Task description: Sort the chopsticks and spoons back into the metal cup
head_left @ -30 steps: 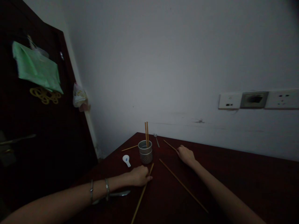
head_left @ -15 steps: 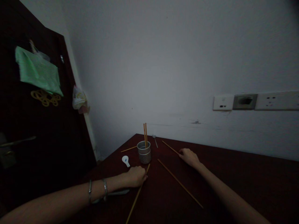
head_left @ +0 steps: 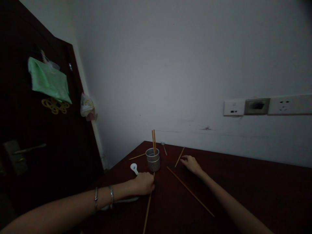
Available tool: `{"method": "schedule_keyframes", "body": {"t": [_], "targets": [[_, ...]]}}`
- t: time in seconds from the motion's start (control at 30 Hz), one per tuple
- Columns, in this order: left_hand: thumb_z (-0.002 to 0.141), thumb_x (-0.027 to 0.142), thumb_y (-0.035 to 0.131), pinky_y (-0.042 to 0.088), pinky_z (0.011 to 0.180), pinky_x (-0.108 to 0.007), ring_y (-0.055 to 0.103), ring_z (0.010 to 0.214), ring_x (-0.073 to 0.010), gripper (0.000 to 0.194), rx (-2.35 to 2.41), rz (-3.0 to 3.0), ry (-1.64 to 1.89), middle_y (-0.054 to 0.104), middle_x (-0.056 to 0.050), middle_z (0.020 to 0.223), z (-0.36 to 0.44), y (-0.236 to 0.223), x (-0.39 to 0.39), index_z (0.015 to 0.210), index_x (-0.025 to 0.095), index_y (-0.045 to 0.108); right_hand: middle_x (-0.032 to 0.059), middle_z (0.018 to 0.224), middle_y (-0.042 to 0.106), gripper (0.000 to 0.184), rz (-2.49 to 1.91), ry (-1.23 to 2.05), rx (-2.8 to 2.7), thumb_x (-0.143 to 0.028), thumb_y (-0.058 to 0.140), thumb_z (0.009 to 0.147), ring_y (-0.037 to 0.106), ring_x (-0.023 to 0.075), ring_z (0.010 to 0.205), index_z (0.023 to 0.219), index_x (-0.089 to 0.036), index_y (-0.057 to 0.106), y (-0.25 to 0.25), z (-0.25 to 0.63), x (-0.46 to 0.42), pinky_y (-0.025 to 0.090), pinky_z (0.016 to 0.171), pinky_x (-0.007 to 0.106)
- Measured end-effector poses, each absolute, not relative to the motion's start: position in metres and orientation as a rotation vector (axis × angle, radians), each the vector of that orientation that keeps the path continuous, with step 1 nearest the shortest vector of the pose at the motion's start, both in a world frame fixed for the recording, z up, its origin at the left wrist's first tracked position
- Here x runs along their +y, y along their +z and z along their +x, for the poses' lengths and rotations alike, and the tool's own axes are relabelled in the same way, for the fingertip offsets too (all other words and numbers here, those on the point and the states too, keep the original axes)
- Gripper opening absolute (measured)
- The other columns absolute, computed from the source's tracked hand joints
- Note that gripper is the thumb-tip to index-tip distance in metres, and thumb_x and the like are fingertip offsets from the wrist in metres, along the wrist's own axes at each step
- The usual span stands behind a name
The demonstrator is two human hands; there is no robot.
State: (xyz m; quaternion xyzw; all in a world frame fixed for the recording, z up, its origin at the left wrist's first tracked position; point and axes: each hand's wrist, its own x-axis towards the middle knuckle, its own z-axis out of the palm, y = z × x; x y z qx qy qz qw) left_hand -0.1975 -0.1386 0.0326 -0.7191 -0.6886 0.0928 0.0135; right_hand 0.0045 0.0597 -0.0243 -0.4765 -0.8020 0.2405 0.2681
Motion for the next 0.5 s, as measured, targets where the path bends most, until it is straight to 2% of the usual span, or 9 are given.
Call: {"method": "schedule_keyframes", "body": {"t": [0.1, 0.2, 0.27, 0.37, 0.5], "targets": [[0.069, 0.036, 0.051, 0.044, 0.058, -0.033, 0.061, 0.065, -0.0263, 0.025, -2.157, -2.197, -0.045, 0.063, -0.013, 0.068, -0.196, 0.058, -0.129, 0.063, 0.014, 0.061, 0.0071, 0.072, 0.067, 0.038, -1.213, 0.731, -2.091, -0.031, 0.044, 0.078, 0.062, 0.0159, 0.070, 0.104, -0.008, 0.059, -0.034, 0.022, 0.066, 0.043, 0.064, 0.023], [0.073, 0.045, 0.047, 0.041, 0.065, -0.030, 0.058, 0.065, -0.0207, 0.035, -2.124, -2.031, -0.548, 0.059, -0.007, 0.059, -0.204, 0.089, -0.107, 0.056, 0.016, 0.057, 0.0049, 0.064, 0.065, 0.040, -1.154, 0.863, -1.967, -0.032, 0.041, 0.078, 0.059, 0.0146, 0.058, 0.103, -0.006, 0.057, -0.047, 0.038, 0.071, 0.043, 0.055, 0.023], [0.073, 0.047, 0.048, 0.039, 0.066, -0.027, 0.056, 0.068, -0.0179, 0.033, -2.086, -1.934, -0.786, 0.060, -0.006, 0.065, -0.216, 0.106, -0.087, 0.066, 0.017, 0.058, 0.0035, 0.060, 0.064, 0.040, -1.132, 0.896, -1.886, -0.035, 0.040, 0.077, 0.056, 0.0138, 0.052, 0.100, -0.007, 0.058, -0.052, 0.044, 0.071, 0.041, 0.050, 0.022], [0.072, 0.039, 0.053, 0.039, 0.066, -0.025, 0.055, 0.073, -0.0155, 0.029, -2.115, -1.797, -0.972, 0.061, -0.005, 0.078, -0.238, 0.118, -0.053, 0.090, 0.016, 0.057, 0.0025, 0.056, 0.063, 0.039, -1.089, 0.844, -1.877, -0.038, 0.042, 0.075, 0.056, 0.0144, 0.051, 0.093, -0.009, 0.061, -0.055, 0.046, 0.068, 0.040, 0.050, 0.022], [0.067, 0.030, 0.062, 0.041, 0.067, -0.024, 0.057, 0.078, -0.0153, 0.047, -2.293, -1.843, -1.329, 0.061, -0.011, 0.094, -0.256, 0.110, -0.014, 0.107, 0.009, 0.049, 0.0021, 0.055, 0.063, 0.037, -1.078, 0.782, -1.915, -0.038, 0.042, 0.074, 0.059, 0.0167, 0.056, 0.089, -0.011, 0.062, -0.054, 0.045, 0.065, 0.041, 0.054, 0.024]]}}
